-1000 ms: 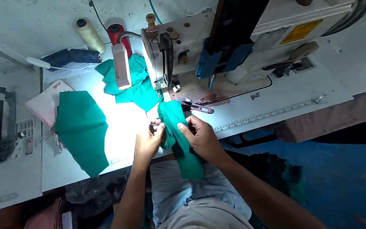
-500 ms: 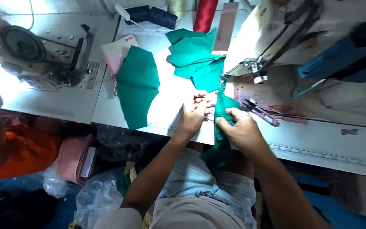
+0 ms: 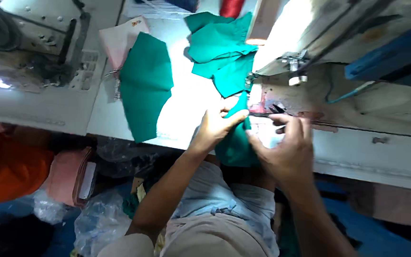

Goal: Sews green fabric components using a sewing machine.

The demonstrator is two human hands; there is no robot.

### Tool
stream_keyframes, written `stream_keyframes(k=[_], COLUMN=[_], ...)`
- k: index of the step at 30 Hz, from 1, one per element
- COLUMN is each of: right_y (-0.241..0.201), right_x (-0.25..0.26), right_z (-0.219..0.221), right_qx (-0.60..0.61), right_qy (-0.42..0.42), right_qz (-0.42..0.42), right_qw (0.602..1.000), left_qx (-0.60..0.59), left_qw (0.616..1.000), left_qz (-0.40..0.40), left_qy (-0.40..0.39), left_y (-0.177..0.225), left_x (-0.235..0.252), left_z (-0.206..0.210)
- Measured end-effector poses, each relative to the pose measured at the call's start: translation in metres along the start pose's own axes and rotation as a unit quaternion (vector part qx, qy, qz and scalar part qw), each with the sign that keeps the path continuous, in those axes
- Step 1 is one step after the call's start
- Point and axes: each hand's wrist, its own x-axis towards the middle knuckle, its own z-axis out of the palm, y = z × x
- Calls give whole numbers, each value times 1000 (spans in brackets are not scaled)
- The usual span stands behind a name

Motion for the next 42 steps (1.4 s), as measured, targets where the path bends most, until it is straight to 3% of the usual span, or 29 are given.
stream_keyframes(k=[4, 6, 10, 15, 21, 23, 25, 27, 29, 31, 33, 34, 36, 37, 39, 42], right_y=[0, 6, 4, 3, 0, 7, 24, 41, 40, 26, 7, 0, -8, -8, -4, -1], right_x=[11, 19, 19, 14, 14, 11, 5, -3, -11, -12, -9, -3, 11, 21, 36, 43], right_z=[27, 35, 27, 23, 26, 18, 5, -10, -14, -9, 2, 10, 25, 30, 37, 35], right_qx=[243, 326, 324, 365, 328, 318, 236, 28, -95, -98, -40, 1, 119, 202, 361, 432], right_qy=[-58, -72, -37, -33, -22, -13, 3, 28, 64, 112, 106, 90, 9, -49, -105, -88], right_qz=[76, 66, 69, 118, 62, 82, 117, 117, 84, 10, -57, -68, 10, 87, 223, 269], right_qw=[965, 940, 943, 923, 942, 944, 965, 992, 990, 989, 992, 994, 993, 974, 899, 856], left_qx=[-57, -88, -125, -99, -103, -69, 44, 287, 517, 622, 661, 669, 631, 585, 458, 250], left_qw=[996, 992, 988, 995, 994, 997, 999, 950, 831, 733, 707, 710, 752, 783, 858, 960], left_qz=[-42, -47, -59, -15, -36, -16, 18, 88, 143, 219, 214, 195, 186, 208, 231, 116], left_qy=[-54, -71, -74, 1, -3, -8, 22, 87, 149, 167, 130, 99, 49, 32, -26, -56], left_y=[5, 10, 11, 11, 8, 12, 16, 16, 17, 14, 7, 0, -10, -12, -10, 7], left_x=[-6, -5, -6, -6, -3, -1, 0, 1, -4, -6, -8, -8, -4, -2, -5, -16], left_z=[6, 5, -6, 4, 9, -5, -29, -50, -51, -36, -15, -9, -7, -7, -7, -10])
